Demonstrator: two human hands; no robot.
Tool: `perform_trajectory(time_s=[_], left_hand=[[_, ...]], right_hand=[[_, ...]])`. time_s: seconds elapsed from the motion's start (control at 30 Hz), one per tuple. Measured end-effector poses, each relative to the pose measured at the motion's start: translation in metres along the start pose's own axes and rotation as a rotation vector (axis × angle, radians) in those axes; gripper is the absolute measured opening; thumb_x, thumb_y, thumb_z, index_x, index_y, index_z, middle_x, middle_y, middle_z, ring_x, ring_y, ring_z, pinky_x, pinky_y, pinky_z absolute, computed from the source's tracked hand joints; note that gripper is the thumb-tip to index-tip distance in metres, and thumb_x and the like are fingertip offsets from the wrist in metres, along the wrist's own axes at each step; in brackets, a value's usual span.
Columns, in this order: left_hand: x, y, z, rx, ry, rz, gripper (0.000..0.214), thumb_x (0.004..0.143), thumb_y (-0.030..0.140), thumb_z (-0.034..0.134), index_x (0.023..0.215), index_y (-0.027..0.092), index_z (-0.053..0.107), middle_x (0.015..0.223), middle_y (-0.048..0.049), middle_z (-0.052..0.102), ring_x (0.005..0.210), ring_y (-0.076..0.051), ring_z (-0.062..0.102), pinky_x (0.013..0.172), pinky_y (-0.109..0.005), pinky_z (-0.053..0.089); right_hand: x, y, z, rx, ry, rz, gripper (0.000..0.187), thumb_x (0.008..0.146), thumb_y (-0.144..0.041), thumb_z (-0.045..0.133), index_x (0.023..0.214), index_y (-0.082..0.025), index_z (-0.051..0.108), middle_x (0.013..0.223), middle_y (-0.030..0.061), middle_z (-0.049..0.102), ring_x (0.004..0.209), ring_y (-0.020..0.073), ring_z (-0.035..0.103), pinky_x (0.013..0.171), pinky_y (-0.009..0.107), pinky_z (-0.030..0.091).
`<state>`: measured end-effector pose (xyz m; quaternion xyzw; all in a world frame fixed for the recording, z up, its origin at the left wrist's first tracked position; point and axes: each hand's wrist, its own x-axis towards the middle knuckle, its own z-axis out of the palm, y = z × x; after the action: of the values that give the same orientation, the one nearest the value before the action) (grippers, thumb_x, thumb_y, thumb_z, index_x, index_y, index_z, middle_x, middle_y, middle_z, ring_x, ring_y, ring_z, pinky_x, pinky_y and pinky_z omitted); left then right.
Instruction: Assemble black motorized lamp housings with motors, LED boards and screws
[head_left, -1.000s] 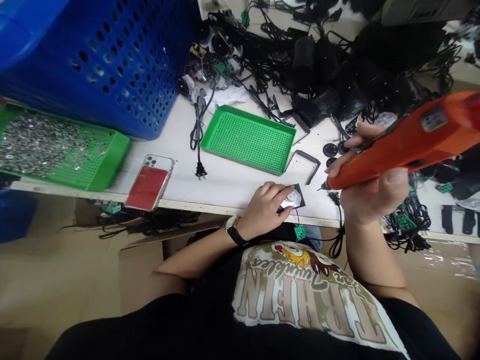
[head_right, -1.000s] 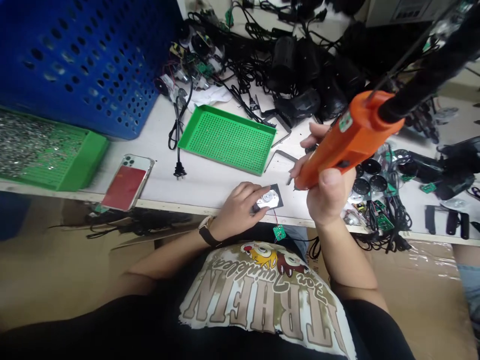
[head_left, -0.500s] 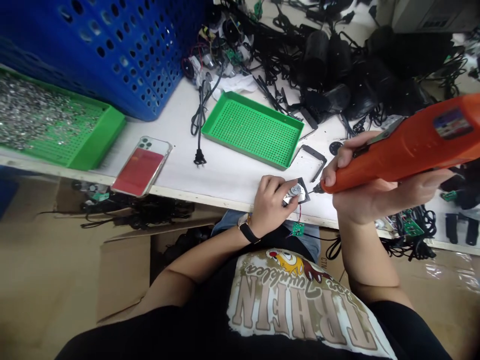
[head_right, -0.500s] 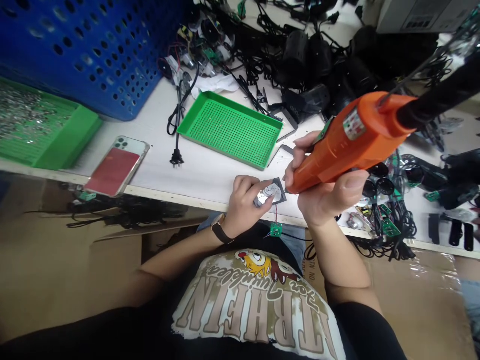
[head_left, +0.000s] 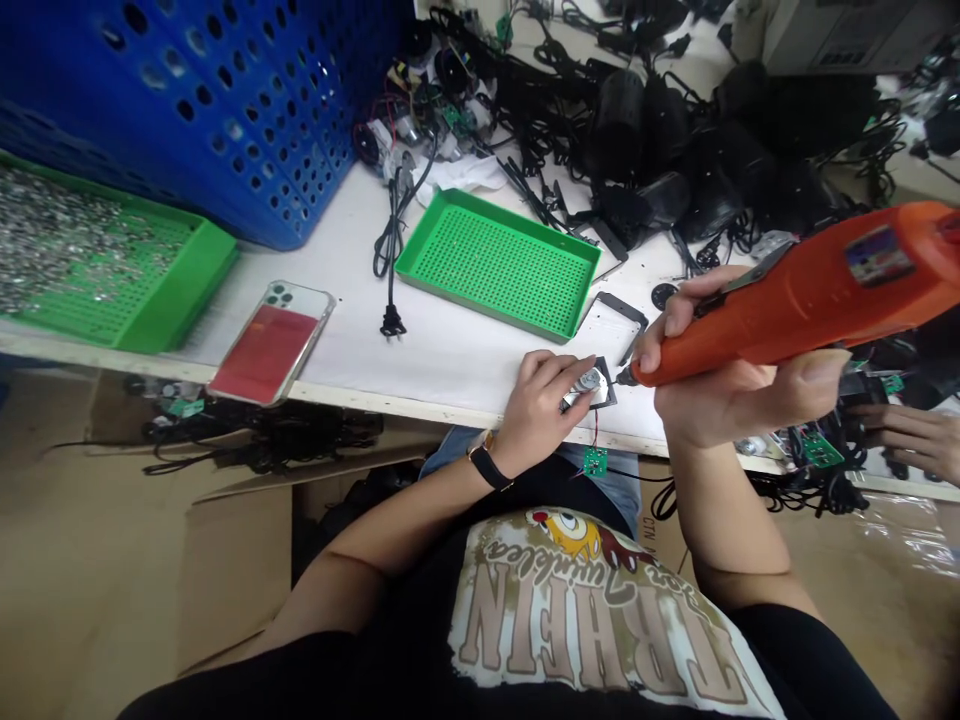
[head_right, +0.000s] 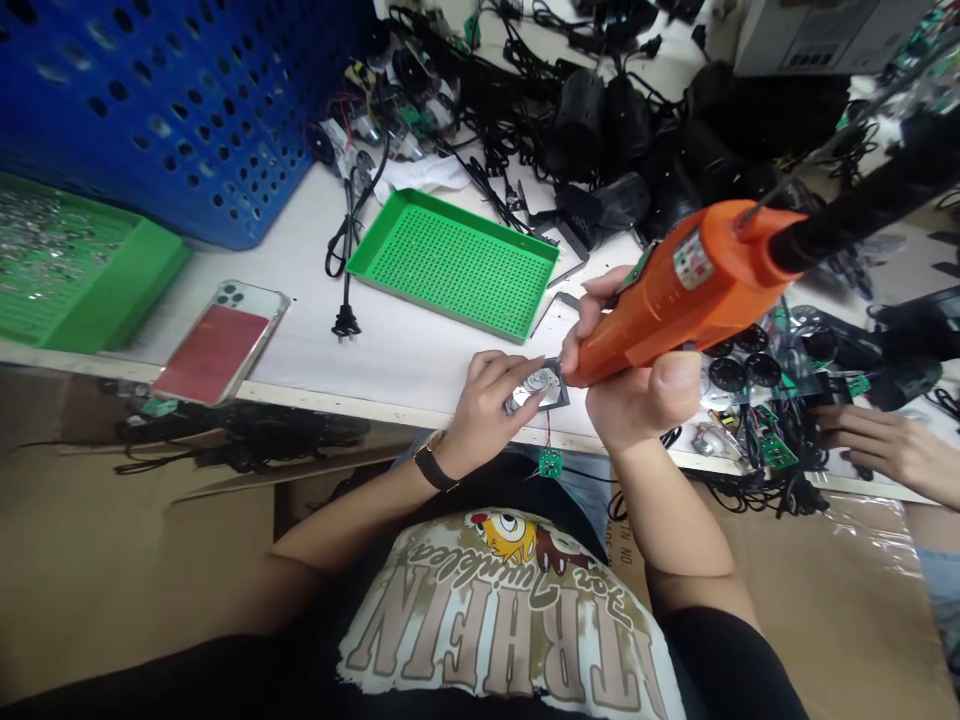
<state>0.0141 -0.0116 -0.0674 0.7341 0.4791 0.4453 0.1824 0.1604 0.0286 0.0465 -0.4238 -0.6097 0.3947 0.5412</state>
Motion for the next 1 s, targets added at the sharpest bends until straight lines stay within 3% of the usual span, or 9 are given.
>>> perform_trajectory(time_s=[0.2, 0.37, 0.43, 0.57, 0.7, 1.0], left_hand=[[0.002, -0.001, -0.001, 0.005, -0.015, 0.044, 0.037, 0.101, 0.028, 0.062, 0.136, 0.017, 0.062, 0.118, -0.0097, 0.073, 0.109, -0.025, 0.056, 0.100, -0.044, 0.052], [0.007, -0.002, -0.004, 0.031, -0.028, 0.083, 0.041, 0.102, 0.029, 0.061, 0.140, 0.016, 0.059, 0.118, -0.0097, 0.074, 0.110, -0.024, 0.059, 0.100, -0.043, 0.054], [0.007, -0.003, -0.004, 0.037, -0.013, 0.097, 0.043, 0.101, 0.029, 0.062, 0.143, 0.017, 0.056, 0.122, -0.0095, 0.074, 0.114, -0.024, 0.061, 0.102, -0.045, 0.055], [0.004, -0.006, -0.002, 0.012, 0.027, 0.028, 0.043, 0.099, 0.031, 0.067, 0.139, 0.020, 0.058, 0.126, -0.0089, 0.074, 0.122, -0.025, 0.064, 0.104, -0.046, 0.057], [0.002, -0.006, 0.000, 0.002, 0.056, 0.018, 0.033, 0.098, 0.030, 0.068, 0.129, 0.018, 0.063, 0.119, -0.0088, 0.076, 0.120, -0.025, 0.065, 0.102, -0.046, 0.059], [0.002, -0.005, 0.000, -0.024, 0.069, 0.013, 0.034, 0.096, 0.028, 0.071, 0.128, 0.019, 0.064, 0.118, -0.0081, 0.077, 0.120, -0.025, 0.066, 0.102, -0.048, 0.059]], right_hand=[[0.000, 0.005, 0.000, -0.043, -0.045, 0.047, 0.076, 0.075, -0.094, 0.034, 0.116, -0.032, 0.053, 0.095, 0.0053, 0.050, 0.060, 0.0185, 0.051, 0.051, 0.039, 0.045], [0.004, 0.016, 0.001, -0.002, 0.013, -0.039, 0.073, 0.075, -0.089, 0.046, 0.119, -0.031, 0.053, 0.095, 0.0028, 0.048, 0.059, 0.0162, 0.055, 0.047, 0.036, 0.047], [0.004, 0.017, 0.002, 0.022, 0.034, -0.082, 0.061, 0.080, -0.080, 0.056, 0.117, -0.031, 0.055, 0.092, 0.0004, 0.046, 0.055, 0.0126, 0.052, 0.045, 0.032, 0.045], [0.000, 0.017, 0.007, 0.055, 0.170, -0.116, 0.032, 0.085, -0.042, 0.079, 0.109, -0.030, 0.061, 0.088, -0.0031, 0.052, 0.050, 0.0068, 0.052, 0.044, 0.026, 0.045], [-0.004, 0.021, 0.012, 0.070, 0.186, -0.153, 0.024, 0.090, -0.036, 0.076, 0.107, -0.028, 0.060, 0.077, -0.0061, 0.053, 0.045, 0.0071, 0.051, 0.042, 0.024, 0.046], [-0.005, 0.030, 0.011, 0.072, 0.155, -0.189, 0.020, 0.091, -0.032, 0.075, 0.107, -0.028, 0.064, 0.073, -0.0067, 0.053, 0.045, 0.0067, 0.054, 0.040, 0.023, 0.045]])
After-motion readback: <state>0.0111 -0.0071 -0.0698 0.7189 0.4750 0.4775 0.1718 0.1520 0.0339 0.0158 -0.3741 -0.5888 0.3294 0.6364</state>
